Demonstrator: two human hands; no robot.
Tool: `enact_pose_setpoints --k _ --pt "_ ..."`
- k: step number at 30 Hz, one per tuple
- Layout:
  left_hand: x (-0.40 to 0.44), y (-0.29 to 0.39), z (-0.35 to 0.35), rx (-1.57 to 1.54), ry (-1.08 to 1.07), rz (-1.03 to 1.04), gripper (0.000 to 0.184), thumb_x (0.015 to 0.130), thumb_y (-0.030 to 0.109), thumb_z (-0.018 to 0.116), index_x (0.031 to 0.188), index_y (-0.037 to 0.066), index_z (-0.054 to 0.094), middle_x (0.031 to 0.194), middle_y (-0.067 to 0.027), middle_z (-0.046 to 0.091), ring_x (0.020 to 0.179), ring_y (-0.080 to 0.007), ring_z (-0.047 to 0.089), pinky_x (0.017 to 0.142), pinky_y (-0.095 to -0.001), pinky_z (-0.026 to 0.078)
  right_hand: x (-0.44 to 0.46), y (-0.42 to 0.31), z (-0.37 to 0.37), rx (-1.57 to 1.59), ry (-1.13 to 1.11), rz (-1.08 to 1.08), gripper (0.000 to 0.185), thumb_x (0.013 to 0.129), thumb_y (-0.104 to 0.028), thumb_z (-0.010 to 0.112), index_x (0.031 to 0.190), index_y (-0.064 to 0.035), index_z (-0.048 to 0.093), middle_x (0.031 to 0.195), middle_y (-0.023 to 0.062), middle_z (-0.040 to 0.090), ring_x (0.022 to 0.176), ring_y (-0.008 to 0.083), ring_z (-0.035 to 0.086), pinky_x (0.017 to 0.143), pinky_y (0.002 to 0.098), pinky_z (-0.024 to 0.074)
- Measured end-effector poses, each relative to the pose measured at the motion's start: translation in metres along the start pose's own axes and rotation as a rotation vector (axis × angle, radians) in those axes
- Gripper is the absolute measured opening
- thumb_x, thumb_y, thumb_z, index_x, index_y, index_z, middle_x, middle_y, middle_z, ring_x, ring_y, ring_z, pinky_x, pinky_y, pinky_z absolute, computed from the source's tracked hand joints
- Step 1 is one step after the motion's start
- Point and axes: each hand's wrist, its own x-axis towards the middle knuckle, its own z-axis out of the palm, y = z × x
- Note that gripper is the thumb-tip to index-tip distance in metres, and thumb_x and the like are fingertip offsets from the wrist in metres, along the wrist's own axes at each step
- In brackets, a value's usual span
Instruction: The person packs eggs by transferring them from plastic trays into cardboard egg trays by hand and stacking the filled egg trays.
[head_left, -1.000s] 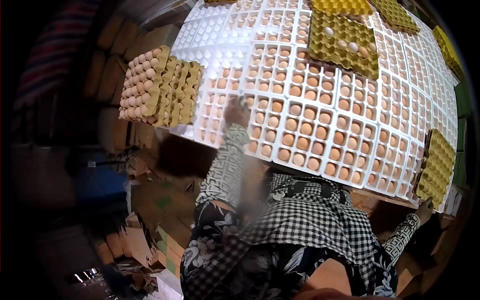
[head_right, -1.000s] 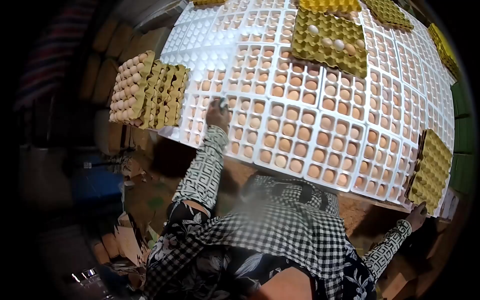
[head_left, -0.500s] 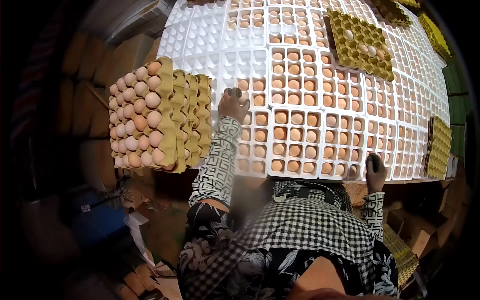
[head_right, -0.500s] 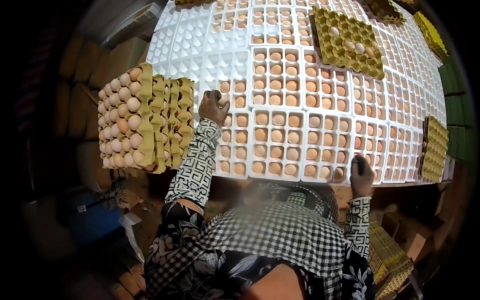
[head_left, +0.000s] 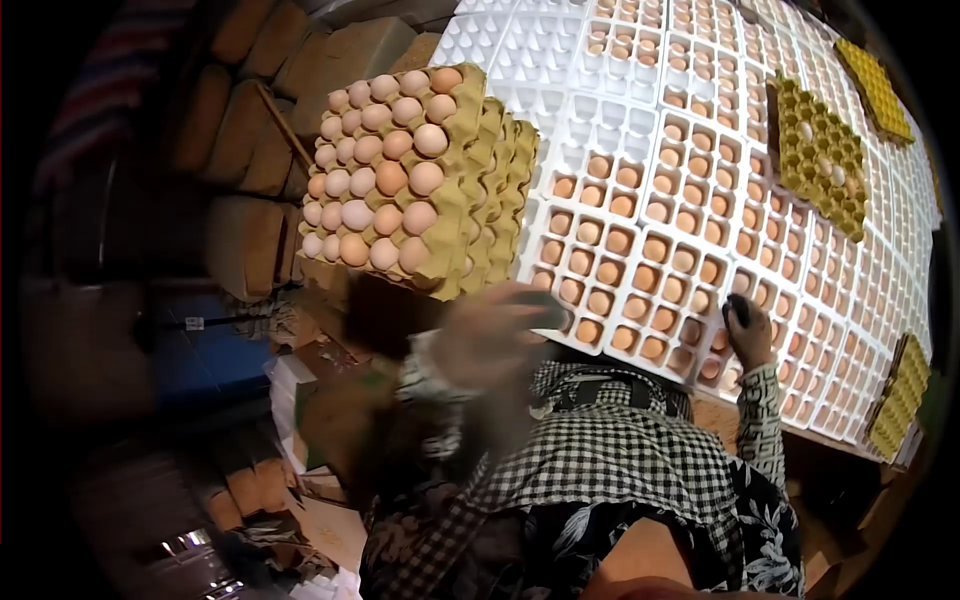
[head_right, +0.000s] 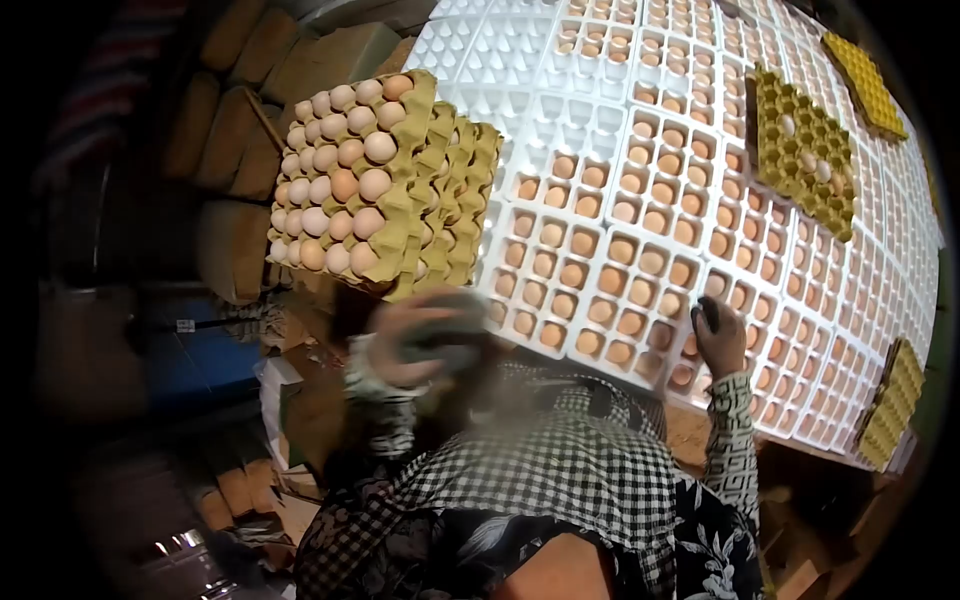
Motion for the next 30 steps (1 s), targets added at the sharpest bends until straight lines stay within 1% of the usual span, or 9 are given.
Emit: enact_pose_setpoints --k 3,4,8,13,16,18,20,22,30 --pt "-0.054 0.028 -0.09 0.597 0.592 -0.018 0.028 0.088 0.007 0.053 0.113 -0.002 0.063 0.113 -0.0181 0.065 0.102 -0.0282 0.063 0.083 -0.039 0.053 0.027 -0.053 0.02 0.133 -0.059 0.023 0.027 0.088 -0.02 0.067 0.107 -0.0011 0.068 0.093 0.0162 0.071 0.085 0.0267 0.07 0.077 0.0361 0.0543" --pt "-0.074 0.027 -0.139 1.256 0.556 -0.034 0.027 0.092 0.002 0.048 0.114 -0.004 0.062 0.112 -0.0178 0.065 0.102 -0.0262 0.062 0.082 -0.0372 0.052 0.032 -0.072 0.033 0.197 -0.077 -0.012 0.028 0.088 -0.02 0.066 0.109 -0.0008 0.067 0.095 0.016 0.071 0.087 0.0256 0.07 0.078 0.0354 0.0542" --pt "-0.136 -0.099 -0.272 0.356 1.063 -0.178 0.032 0.097 0.008 0.048 0.126 -0.004 0.057 0.119 -0.0163 0.063 0.108 -0.0282 0.06 0.092 -0.041 0.05 0.049 -0.153 0.104 0.445 -0.248 -0.017 0.035 0.092 -0.023 0.062 0.119 -0.0003 0.061 0.108 0.0139 0.068 0.096 0.0196 0.067 0.083 0.0327 0.053" --pt "-0.129 -0.269 -0.35 0.268 1.054 -0.565 0.033 0.097 0.01 0.049 0.126 -0.003 0.057 0.118 -0.0164 0.063 0.107 -0.0286 0.06 0.091 -0.0411 0.051 0.088 -0.251 0.195 1.187 -0.297 0.482 0.041 0.097 -0.033 0.056 0.125 -0.0023 0.057 0.098 0.0083 0.063 0.081 0.0155 0.058 0.075 0.0311 0.0503" --pt "-0.122 -0.323 -0.358 0.267 0.972 -0.661 0.033 0.096 0.011 0.05 0.126 -0.002 0.057 0.118 -0.0164 0.063 0.106 -0.0289 0.06 0.09 -0.0412 0.051 0.111 -0.283 0.241 0.923 -0.28 0.433 0.047 0.102 -0.038 0.047 0.133 -0.0041 0.049 0.111 0.0077 0.058 0.094 0.0208 0.058 0.087 0.0356 0.0484" --pt "-0.123 -0.341 -0.355 0.258 0.939 -0.692 0.034 0.096 0.012 0.05 0.126 -0.001 0.057 0.117 -0.0164 0.063 0.106 -0.0291 0.061 0.09 -0.0412 0.051 0.124 -0.265 0.302 0.621 -0.236 0.238 0.043 0.104 -0.034 0.043 0.134 -0.003 0.048 0.116 0.0098 0.057 0.099 0.0232 0.057 0.091 0.036 0.0466" --pt "-0.123 -0.346 -0.349 0.244 0.919 -0.697 0.034 0.096 0.013 0.051 0.126 -0.001 0.057 0.117 -0.0165 0.063 0.105 -0.0293 0.061 0.09 -0.0413 0.051 0.124 -0.257 0.318 0.248 -0.02 -0.219 0.045 0.102 -0.021 0.039 0.141 0.0007 0.033 0.117 0.0316 0.053 0.106 0.0478 0.053 0.09 0.0437 0.0463" --pt "-0.128 -0.342 -0.338 0.24 0.901 -0.698 0.034 0.095 0.014 0.051 0.126 0.0 0.057 0.117 -0.0165 0.063 0.105 -0.0294 0.061 0.089 -0.0413 0.051 0.146 -0.225 0.368 0.888 -0.141 0.167 0.046 0.101 -0.019 0.039 0.144 -0.0045 0.03 0.12 0.0358 0.048 0.103 0.0506 0.053 0.09 0.044 0.0469" --pt "-0.18 -0.271 -0.259 0.165 0.87 -0.739 0.036 0.094 0.017 0.053 0.126 0.002 0.057 0.116 -0.0166 0.063 0.103 -0.0301 0.061 0.088 -0.0415 0.051 0.142 -0.26 0.369 0.339 -0.101 0.113 0.063 0.093 -0.018 0.051 0.146 0.0037 0.024 0.119 0.0394 0.048 0.1 0.0468 0.058 0.084 0.0436 0.0491"
